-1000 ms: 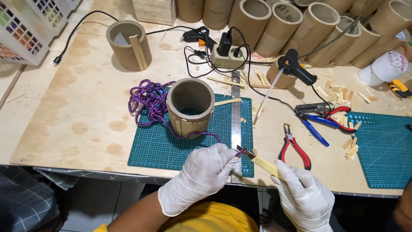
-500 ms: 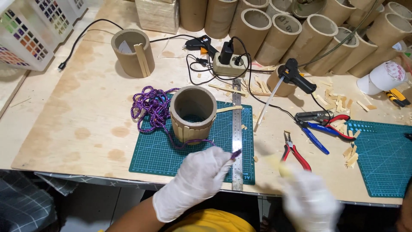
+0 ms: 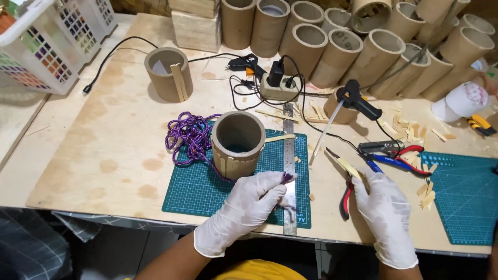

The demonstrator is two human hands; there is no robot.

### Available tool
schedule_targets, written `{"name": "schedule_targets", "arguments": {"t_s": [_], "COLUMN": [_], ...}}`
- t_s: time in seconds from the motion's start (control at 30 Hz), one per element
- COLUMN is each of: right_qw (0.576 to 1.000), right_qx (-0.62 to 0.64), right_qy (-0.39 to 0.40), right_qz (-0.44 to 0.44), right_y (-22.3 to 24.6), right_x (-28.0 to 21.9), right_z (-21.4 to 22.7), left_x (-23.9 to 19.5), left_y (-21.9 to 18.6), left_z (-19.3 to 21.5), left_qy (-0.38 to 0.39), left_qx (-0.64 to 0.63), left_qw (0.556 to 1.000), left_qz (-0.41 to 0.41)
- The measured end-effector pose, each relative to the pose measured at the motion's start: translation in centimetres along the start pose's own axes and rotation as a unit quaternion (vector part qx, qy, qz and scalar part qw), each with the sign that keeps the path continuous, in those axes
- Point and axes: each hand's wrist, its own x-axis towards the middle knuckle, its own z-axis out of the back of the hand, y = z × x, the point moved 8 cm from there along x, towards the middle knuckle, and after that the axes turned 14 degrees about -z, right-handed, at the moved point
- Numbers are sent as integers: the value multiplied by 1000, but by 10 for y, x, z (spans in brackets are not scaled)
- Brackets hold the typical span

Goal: Attaching a purple decorative rope to a cardboard tube using a hot glue gun to decorate it.

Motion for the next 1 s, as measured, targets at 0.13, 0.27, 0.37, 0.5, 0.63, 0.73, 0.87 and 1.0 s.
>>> {"name": "schedule_targets", "arguments": {"t_s": [0.13,0.27,0.37,0.5,0.63,0.73,0.87,1.0], "right_qw": [998,999,901,834,817,810,813,803], "right_qx": [-61,32,361,427,452,468,479,508], "right_qy": [-13,4,58,164,157,143,123,177], "right_qz": [21,20,235,309,323,323,307,259], "right_y": [-3,29,85,115,121,121,119,116], "right_x": [9,-3,-43,-63,-67,-67,-70,-71], "right_z": [-15,29,83,96,88,94,99,87], "left_x": [5,5,4,7,3,2,3,3], "left_y": [-7,-6,-13,-29,-31,-25,-26,-29], "left_z": [2,-5,-22,-20,-17,-19,-20,-22], "left_qy": [4,27,106,109,107,118,114,105], "left_qx": [36,75,106,112,114,115,116,129], "left_qw": [999,991,978,974,973,977,978,977], "left_qz": [-36,-106,-143,-164,-170,-134,-127,-135]}}
